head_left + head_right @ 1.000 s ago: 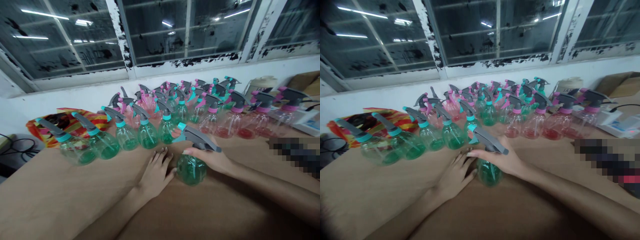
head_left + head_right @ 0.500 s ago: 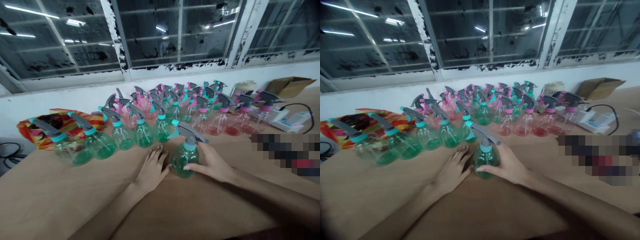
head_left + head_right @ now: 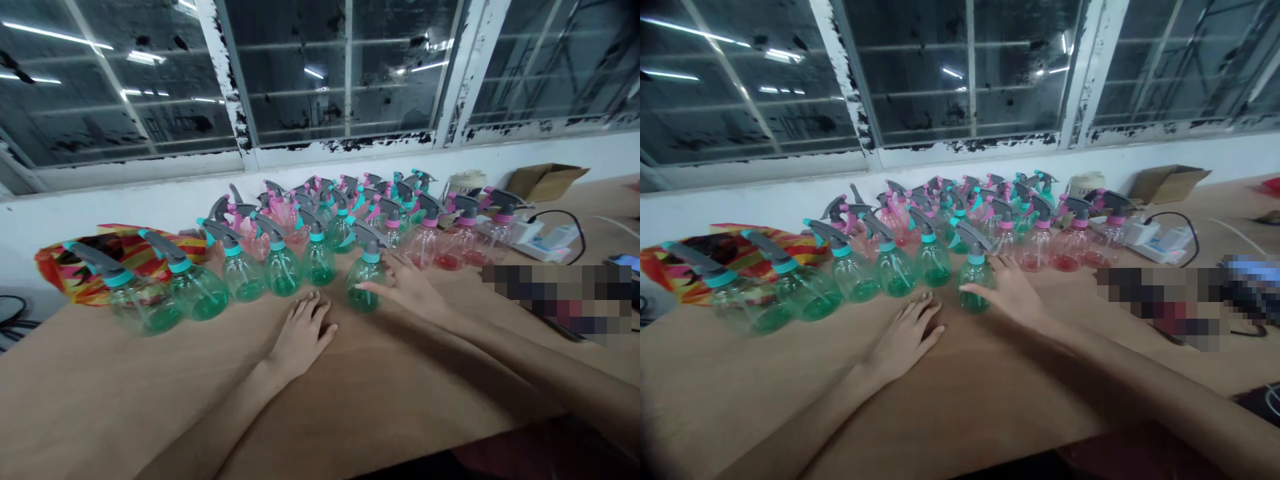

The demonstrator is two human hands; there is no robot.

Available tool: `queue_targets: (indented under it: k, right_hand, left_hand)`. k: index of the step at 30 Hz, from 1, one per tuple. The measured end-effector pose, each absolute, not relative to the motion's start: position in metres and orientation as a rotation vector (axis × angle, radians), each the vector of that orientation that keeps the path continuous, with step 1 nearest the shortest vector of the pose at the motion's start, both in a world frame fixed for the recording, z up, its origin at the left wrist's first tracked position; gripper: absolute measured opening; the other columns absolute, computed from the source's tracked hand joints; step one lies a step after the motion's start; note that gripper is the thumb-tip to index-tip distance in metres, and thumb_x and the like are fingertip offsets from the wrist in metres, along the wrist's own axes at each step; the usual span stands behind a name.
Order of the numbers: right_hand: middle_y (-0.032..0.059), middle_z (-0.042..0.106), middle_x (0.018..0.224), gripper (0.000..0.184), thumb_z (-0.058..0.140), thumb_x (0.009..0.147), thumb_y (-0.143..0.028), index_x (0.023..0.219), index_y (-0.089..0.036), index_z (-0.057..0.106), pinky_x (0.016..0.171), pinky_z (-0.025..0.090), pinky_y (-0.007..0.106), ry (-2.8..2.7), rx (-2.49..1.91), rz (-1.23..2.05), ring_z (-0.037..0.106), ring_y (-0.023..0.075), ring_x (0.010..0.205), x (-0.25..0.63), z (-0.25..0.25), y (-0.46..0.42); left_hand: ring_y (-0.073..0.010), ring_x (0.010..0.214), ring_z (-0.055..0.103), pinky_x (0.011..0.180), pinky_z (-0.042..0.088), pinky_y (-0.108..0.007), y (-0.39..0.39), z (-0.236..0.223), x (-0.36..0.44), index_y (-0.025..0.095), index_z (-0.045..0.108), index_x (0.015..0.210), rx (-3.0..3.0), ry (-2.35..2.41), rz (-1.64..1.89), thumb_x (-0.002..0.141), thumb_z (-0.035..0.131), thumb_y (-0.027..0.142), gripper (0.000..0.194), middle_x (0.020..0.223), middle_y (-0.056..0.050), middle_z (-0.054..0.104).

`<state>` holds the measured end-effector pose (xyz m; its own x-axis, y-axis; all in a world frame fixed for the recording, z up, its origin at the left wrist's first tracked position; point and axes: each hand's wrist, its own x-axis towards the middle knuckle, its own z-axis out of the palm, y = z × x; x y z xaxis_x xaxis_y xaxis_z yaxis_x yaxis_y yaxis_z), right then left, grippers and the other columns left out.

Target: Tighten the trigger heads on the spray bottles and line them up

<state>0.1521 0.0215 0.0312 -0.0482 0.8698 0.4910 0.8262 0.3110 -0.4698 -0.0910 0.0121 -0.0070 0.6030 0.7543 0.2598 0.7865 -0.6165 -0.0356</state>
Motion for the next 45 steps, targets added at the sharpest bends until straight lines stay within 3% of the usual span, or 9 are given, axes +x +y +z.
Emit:
queue_targets:
  k: [6,11,24,37,42,45]
  right_hand:
    - [0.0166,0.066,0.105,0.065,0.059,0.075,-0.064,0.113,-0.012,0.059,0.091,0.044,0.048,-1.854,-1.561,-0.03,0.054,0.036,0.109,0.156,0.027,0.061]
    - [0.0163,0.068,0.092,0.068,0.054,0.078,-0.065,0.118,-0.01,0.056,0.084,0.046,0.049,-1.807,-1.624,-0.037,0.055,0.038,0.107,0.15,0.026,0.079]
    - [0.0231,0.06,0.119,0.072,0.051,0.081,-0.064,0.125,-0.007,0.051,0.088,0.045,0.051,-1.805,-1.734,0.02,0.054,0.0394,0.114,0.137,0.039,0.095]
    - [0.0223,0.058,0.123,0.071,0.048,0.083,-0.062,0.129,-0.009,0.05,0.088,0.045,0.052,-1.789,-1.753,0.067,0.053,0.0388,0.116,0.13,0.04,0.095]
    - [0.0219,0.057,0.126,0.084,0.049,0.079,-0.067,0.14,-0.009,0.039,0.09,0.044,0.054,-1.81,-1.72,0.066,0.052,0.0405,0.117,0.134,0.039,0.089]
    - [0.0212,0.058,0.127,0.082,0.051,0.078,-0.067,0.138,-0.012,0.043,0.088,0.047,0.053,-1.776,-1.697,0.081,0.056,0.0399,0.114,0.145,0.041,0.079]
  left_hand:
    - [-0.0294,0.132,0.04,0.106,0.035,-0.046,0.012,-0.008,-0.092,0.012,0.052,0.129,-2.67,-1.297,-0.337,0.097,0.044,0.039,0.043,0.139,-0.015,0.048]
    - [-0.0292,0.132,0.04,0.106,0.035,-0.046,0.013,-0.009,-0.093,0.013,0.051,0.129,-2.673,-1.296,-0.346,0.097,0.043,0.04,0.042,0.141,-0.015,0.047]
    - [-0.0294,0.134,0.036,0.107,0.034,-0.05,0.01,-0.007,-0.095,0.015,0.048,0.131,-2.736,-1.369,-0.358,0.097,0.042,0.041,0.044,0.145,-0.014,0.041]
    - [-0.0296,0.134,0.037,0.107,0.034,-0.05,0.009,-0.006,-0.094,0.015,0.048,0.131,-2.735,-1.388,-0.362,0.096,0.046,0.039,0.042,0.145,-0.014,0.041]
    - [-0.0298,0.134,0.037,0.106,0.035,-0.05,0.009,-0.006,-0.094,0.016,0.049,0.13,-2.742,-1.393,-0.382,0.096,0.045,0.04,0.041,0.144,-0.014,0.042]
    - [-0.0297,0.134,0.037,0.107,0.035,-0.049,0.009,-0.006,-0.094,0.016,0.049,0.13,-2.747,-1.393,-0.374,0.096,0.045,0.039,0.042,0.144,-0.014,0.042]
